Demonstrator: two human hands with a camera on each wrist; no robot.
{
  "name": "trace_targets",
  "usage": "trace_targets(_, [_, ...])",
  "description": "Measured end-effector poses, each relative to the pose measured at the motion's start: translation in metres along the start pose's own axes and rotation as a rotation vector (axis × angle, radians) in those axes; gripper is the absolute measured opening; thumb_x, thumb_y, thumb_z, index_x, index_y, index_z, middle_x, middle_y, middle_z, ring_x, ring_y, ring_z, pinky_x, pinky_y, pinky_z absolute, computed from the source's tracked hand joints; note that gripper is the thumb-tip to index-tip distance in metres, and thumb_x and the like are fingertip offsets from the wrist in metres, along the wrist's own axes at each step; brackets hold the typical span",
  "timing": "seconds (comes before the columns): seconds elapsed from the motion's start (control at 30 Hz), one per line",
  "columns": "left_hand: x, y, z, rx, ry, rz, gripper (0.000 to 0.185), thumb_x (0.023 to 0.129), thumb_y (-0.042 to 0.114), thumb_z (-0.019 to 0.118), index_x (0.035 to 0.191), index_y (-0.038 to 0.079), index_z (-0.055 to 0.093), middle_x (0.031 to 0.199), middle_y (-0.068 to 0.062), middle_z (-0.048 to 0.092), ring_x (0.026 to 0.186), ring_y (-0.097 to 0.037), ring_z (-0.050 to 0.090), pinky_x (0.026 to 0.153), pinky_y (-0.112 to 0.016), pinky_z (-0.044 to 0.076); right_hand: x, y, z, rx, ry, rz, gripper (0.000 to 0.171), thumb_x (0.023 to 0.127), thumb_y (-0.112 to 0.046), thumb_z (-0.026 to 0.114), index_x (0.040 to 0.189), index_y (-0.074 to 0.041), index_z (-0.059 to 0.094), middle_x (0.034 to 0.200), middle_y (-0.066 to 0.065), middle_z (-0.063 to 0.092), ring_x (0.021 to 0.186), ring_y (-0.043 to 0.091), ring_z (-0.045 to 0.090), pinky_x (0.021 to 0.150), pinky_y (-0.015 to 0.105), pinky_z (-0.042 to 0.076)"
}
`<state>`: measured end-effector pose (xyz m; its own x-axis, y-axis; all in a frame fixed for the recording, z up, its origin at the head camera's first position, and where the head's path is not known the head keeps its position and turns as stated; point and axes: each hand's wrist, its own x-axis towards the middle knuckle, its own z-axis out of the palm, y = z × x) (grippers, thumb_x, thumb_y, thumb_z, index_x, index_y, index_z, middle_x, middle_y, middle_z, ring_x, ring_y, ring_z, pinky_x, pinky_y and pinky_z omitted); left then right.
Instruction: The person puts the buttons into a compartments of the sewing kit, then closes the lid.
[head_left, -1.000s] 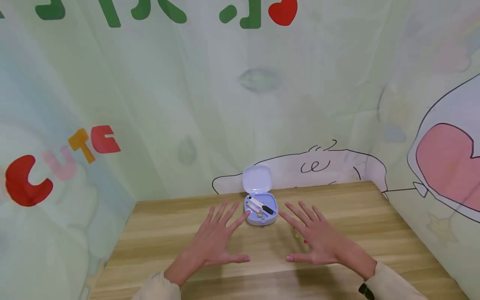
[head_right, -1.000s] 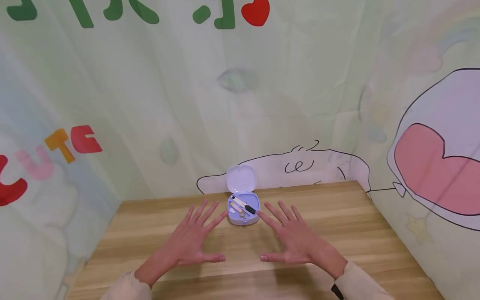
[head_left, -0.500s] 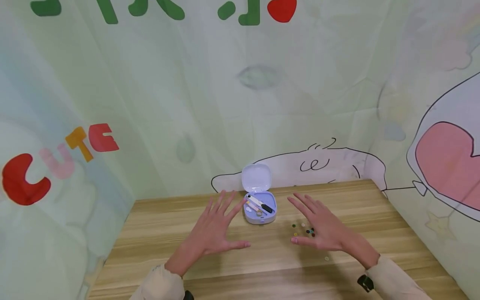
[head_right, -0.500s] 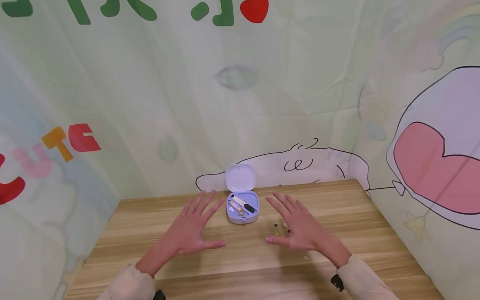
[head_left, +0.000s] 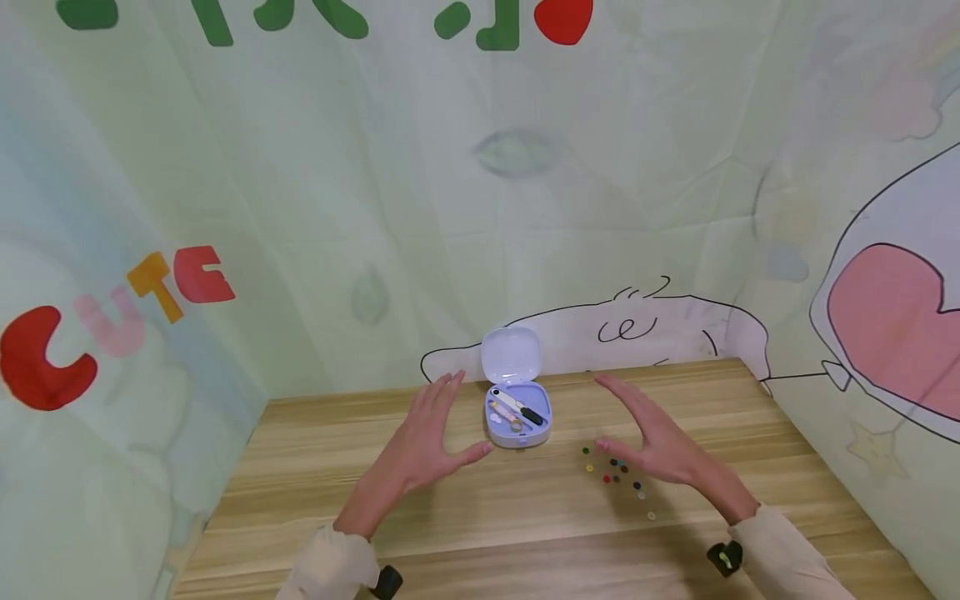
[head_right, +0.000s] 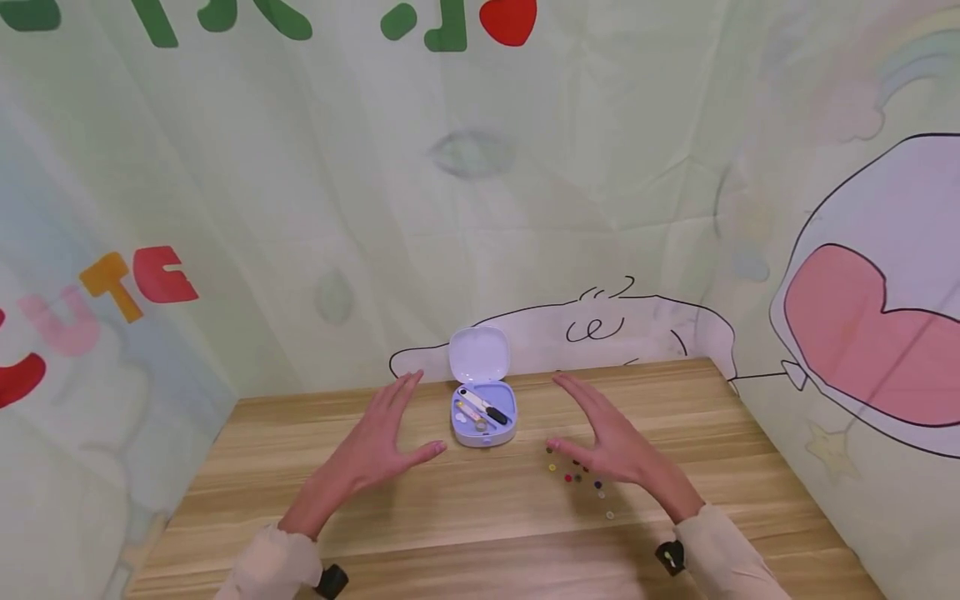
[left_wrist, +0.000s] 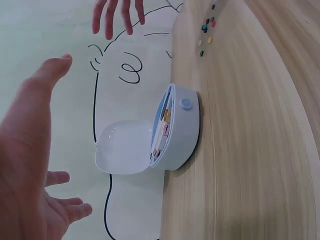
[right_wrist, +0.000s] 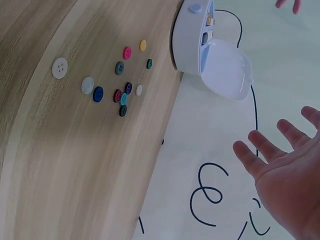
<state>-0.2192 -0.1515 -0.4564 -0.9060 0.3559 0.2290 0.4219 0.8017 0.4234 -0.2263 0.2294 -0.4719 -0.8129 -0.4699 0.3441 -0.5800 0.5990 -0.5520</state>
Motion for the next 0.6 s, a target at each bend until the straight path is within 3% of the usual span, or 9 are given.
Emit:
trace_targets(0.2, [0.005,-0.004,0.005,-0.174,-0.015,-0.132,0.106,0.088,0.075,0.063,0.167,0.021,0.017,0.169,-0.014,0.024,0.153,-0.039,0.025,0.118,-0.066,0.031,0.002,0.008,0.002,0.115,0.057,0.008,0.076,0.096,-0.024,0.071,0.161,-0.012,0.034,0.160,0.016,0.039,0.134,0.044,0.049,0.104,0.066,0.048])
trace_targets(0.47, [0.017,-0.011,0.021,-0.460,0.020,-0.193,0.085,0.096,0.054,0.067,0.159,0.005,0.036,0.153,-0.022,0.047,0.132,-0.045,0.053,0.105,-0.057,0.051,-0.002,0.019,0.006,0.321,0.104,0.037,0.060,0.102,-0.013,0.063,0.157,-0.009,0.039,0.156,0.018,0.043,0.129,0.046,0.052,0.101,0.064,0.051])
trace_targets(0.6, [0.022,-0.014,0.031,-0.534,0.037,-0.214,0.076,0.100,0.050,0.064,0.154,0.000,0.043,0.150,-0.025,0.050,0.128,-0.045,0.057,0.103,-0.055,0.053,-0.003,0.023,0.009,0.416,0.127,0.080,0.054,0.104,-0.010,0.060,0.155,-0.007,0.040,0.153,0.017,0.047,0.128,0.049,0.052,0.102,0.044,0.055])
